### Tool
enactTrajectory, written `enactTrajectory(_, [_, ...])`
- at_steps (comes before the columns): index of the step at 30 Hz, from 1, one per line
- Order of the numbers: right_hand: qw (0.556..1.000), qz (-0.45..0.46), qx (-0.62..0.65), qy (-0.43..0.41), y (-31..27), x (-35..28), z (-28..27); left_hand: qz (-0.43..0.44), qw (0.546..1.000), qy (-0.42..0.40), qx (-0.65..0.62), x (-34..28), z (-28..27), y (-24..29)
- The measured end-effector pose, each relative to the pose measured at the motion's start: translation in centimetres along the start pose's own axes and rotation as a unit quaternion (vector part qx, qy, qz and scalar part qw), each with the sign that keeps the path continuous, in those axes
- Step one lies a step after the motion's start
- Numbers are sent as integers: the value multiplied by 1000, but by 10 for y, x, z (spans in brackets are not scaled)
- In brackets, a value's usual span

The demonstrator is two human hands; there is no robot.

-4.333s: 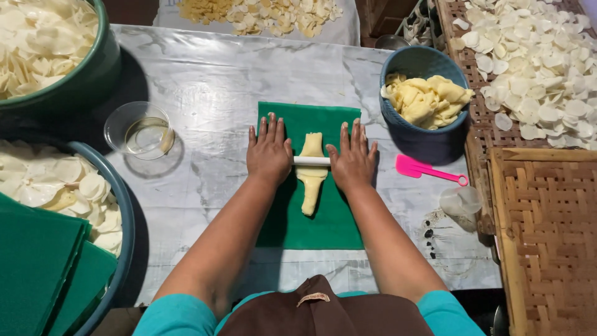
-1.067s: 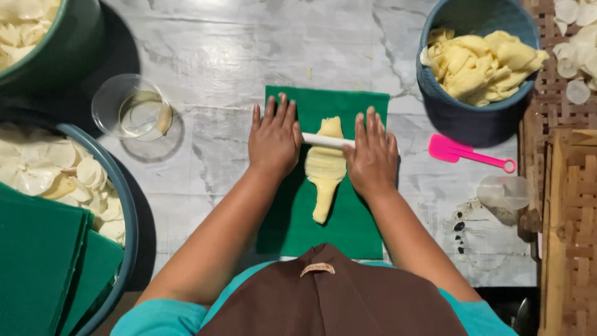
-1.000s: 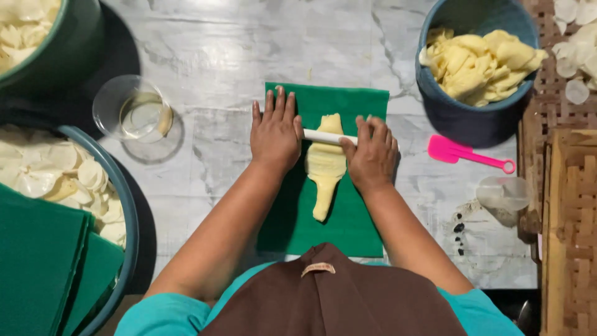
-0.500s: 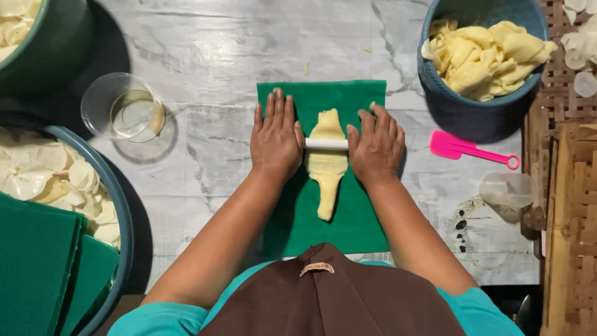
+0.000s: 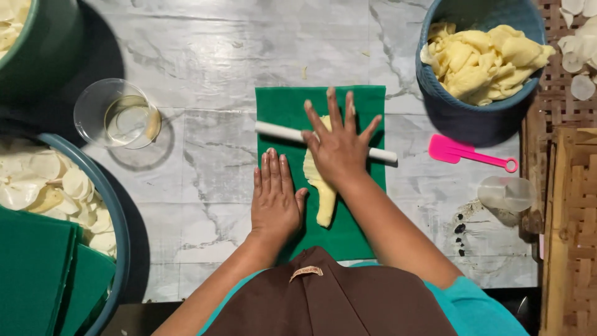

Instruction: Flattening and rolling out dough on a mat using a rolling pin.

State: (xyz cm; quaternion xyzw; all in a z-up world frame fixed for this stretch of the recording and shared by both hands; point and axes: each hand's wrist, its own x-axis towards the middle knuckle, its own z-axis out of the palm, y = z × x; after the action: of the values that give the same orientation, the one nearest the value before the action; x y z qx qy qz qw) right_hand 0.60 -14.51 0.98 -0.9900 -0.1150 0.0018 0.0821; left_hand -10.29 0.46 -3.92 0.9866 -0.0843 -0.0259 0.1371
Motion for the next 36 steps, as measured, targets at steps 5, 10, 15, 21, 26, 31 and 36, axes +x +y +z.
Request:
enactTrajectory(5, [997,-29,-30,66,11,42,4,18,996,91,-7,-1,-6,3])
enactTrajectory(10, [994,-87,-8,61,2,-17,7,-3,996,78,-48,-4,9,-2])
enactTrajectory(15, [995,-83,-9,51,2,-18,13,24,989,138,-52,-4,5,0])
enactTrajectory(21, [997,-53,-33,36,13,55,6,12,988,145,-56,-2,3,0])
enactTrajectory(26, [996,-80,0,27,4,-11,6,10,989,138,-54,1,8,-5])
enactTrajectory(31, [978,-91,180,-56,29,-68,-9,67,980,174,-65,19,-38,-19])
enactTrajectory(36, [983,-106,-13,152,77,-68,24,143,953,268,-23,67,-55,-18])
